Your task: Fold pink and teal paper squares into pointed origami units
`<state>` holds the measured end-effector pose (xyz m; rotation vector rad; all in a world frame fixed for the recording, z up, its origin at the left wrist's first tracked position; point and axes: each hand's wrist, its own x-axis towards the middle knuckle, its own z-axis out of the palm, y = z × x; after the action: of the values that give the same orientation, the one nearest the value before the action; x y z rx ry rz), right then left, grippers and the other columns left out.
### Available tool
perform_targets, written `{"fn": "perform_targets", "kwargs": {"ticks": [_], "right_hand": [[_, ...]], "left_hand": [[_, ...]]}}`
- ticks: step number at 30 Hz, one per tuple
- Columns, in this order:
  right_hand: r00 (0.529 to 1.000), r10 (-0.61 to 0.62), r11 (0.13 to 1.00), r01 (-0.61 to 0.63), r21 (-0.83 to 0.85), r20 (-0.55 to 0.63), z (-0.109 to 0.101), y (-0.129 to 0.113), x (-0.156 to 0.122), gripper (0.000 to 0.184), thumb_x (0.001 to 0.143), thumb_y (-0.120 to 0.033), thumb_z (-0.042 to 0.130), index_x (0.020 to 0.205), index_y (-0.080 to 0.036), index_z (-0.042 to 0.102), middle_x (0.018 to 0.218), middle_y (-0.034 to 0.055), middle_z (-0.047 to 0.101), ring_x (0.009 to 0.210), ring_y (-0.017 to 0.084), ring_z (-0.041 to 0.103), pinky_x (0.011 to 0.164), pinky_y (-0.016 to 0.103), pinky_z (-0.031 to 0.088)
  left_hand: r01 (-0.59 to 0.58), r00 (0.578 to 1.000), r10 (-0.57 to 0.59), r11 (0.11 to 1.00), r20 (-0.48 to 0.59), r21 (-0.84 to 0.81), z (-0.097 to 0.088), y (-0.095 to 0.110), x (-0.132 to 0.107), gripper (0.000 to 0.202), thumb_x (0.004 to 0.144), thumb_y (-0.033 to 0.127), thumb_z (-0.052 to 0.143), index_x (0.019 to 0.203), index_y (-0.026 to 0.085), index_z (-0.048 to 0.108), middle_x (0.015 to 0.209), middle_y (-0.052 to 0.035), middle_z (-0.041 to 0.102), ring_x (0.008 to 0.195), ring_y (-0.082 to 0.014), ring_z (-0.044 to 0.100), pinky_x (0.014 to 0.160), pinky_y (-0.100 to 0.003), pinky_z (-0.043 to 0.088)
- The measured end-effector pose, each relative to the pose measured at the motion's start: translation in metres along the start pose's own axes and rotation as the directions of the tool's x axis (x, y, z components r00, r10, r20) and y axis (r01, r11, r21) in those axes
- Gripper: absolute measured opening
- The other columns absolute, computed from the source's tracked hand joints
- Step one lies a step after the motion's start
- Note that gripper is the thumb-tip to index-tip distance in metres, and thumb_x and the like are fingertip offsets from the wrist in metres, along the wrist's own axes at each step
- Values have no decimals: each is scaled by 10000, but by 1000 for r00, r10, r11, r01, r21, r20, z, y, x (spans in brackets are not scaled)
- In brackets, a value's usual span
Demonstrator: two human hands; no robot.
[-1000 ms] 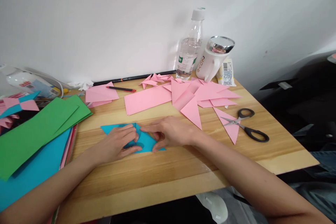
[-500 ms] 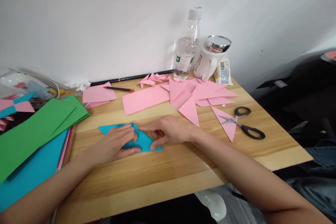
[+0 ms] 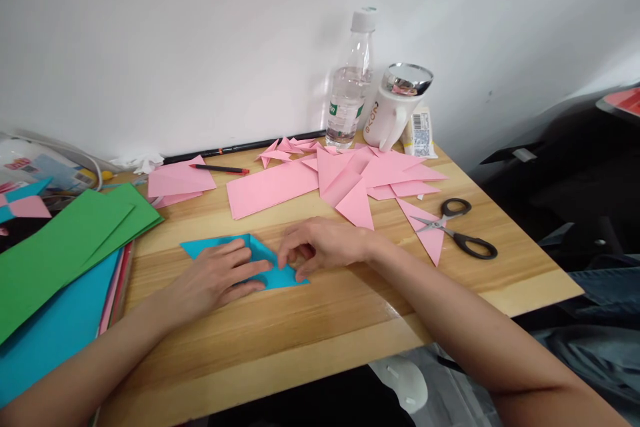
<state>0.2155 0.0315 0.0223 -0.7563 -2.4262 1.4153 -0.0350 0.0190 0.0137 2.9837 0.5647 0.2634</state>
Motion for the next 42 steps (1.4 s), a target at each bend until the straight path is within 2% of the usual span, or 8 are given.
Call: {"fn": "perform_targets", "kwargs": {"ticks": [4,8,13,19,23,28,37,42], "right_hand": [[999,20,999,-19,-31,37,-2,-3,-1,72,796,-199,680,834,-159,725,843,13,555,627,66,484,556,179,378],[999,21,998,-18,-67,42,-2,-3,-2,80,778,-199,701,840,-160,734,859,16,551,648,71,483,572,180,383],[998,14,997,-10,-71,55,-3,-3,-2,85,783,-209,701,848,-167,736,876,18,550,711,87,509,617,185,399],[998,26,999,-24,-44,56,-2,-3,-1,128,808,-275,683,842,-163,735,863,16,539,689,81,498,603,185,400],[998,44,998,-41,-51,48,-2,-4,-1,99,787,-242,701,837,-163,736,864,13,540,686,78,506,591,179,393],[997,51,997,-49,-53,52,-2,-5,-1,81,761,-170,716,839,-160,733,870,6,540,671,70,502,589,175,391],[998,50,996,-47,-75,44,-2,-7,-1,73,757,-157,717,829,-161,731,847,1,541,660,68,499,585,174,382],[998,44,997,-41,-67,41,-1,-5,0,62,756,-170,719,816,-164,730,834,-5,529,649,62,496,579,168,372]], "left_hand": [[-3,1000,2,1000,10,7,-1,1,-1,390,998,397,283,1091,232,624,750,-18,537,708,-157,480,632,-269,368],[-22,999,20,999,27,44,-1,1,-1,366,1002,363,297,1205,271,586,724,-9,507,691,-159,451,617,-269,359],[-17,999,16,999,33,29,-2,0,-1,369,1001,368,303,1208,272,594,722,-12,494,691,-153,441,617,-264,361],[-12,999,11,999,47,32,-3,1,-1,379,1001,373,289,1211,280,590,730,-12,485,696,-156,441,604,-255,362],[-15,998,13,999,58,37,-4,1,0,391,1000,375,281,1216,274,590,731,-14,481,701,-157,438,607,-250,370],[-39,999,39,999,19,30,-1,-1,-1,380,997,359,305,1205,254,604,710,-10,468,670,-149,425,619,-252,374],[-63,997,66,996,-46,59,0,-1,-1,337,996,314,339,1170,245,619,678,1,426,645,-145,402,581,-246,351],[-56,997,58,997,-45,54,-1,-1,-1,356,1002,322,316,1178,249,616,684,-3,435,657,-144,407,574,-242,344]]}}
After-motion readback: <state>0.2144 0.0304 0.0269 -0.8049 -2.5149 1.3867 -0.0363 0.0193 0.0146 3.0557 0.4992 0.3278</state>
